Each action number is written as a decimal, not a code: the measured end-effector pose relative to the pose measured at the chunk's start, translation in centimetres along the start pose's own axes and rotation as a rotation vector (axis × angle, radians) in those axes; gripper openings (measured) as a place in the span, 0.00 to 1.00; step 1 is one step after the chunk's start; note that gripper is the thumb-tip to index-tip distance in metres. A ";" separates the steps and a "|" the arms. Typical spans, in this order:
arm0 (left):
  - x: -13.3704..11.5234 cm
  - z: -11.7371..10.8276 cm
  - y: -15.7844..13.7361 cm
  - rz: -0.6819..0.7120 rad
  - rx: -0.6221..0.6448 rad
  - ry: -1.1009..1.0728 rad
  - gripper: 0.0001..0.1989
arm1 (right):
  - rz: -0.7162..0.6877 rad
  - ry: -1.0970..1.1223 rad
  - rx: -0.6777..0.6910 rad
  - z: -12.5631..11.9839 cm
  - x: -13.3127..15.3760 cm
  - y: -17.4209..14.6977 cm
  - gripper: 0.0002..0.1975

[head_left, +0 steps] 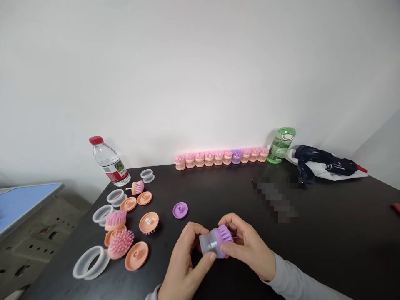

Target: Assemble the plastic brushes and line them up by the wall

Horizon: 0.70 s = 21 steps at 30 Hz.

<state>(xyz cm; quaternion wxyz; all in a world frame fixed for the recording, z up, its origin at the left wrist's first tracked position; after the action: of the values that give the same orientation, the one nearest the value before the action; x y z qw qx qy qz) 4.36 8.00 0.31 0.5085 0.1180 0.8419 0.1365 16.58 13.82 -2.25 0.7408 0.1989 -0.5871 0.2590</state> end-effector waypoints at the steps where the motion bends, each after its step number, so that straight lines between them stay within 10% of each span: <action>1: -0.5 -0.2 0.0 0.045 -0.020 0.035 0.12 | 0.009 -0.008 -0.010 -0.1 -0.2 0.1 0.18; 6: -3.4 0.2 -0.3 0.291 -0.039 0.276 0.15 | 0.086 -0.010 -0.023 -0.3 -1.7 0.3 0.17; 11: -1.9 -0.6 -0.1 0.136 -0.050 0.103 0.25 | -0.009 -0.155 -0.046 -0.3 0.0 -0.1 0.14; 15: 0.2 0.2 0.1 -0.041 0.053 0.040 0.10 | -0.056 -0.295 -0.068 -0.3 0.8 -0.4 0.18; 21: -1.2 0.6 0.1 0.117 0.004 0.255 0.15 | 0.021 -0.391 -0.120 -0.6 -0.7 0.3 0.18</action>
<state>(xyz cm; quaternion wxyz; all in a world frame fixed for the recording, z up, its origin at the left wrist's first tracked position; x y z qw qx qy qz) 5.40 7.77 1.08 0.3882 0.1495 0.8918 0.1778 16.76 14.27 -3.12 0.6205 0.1948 -0.7361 0.1878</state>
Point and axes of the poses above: each hand's wrist, its own y-axis towards the middle knuckle, its own z-axis out of the palm, x = y × z, the point moved 9 cm from there along y, towards the middle knuckle, and after that the axes turned 4 degrees about y, right-handed, at the moved point
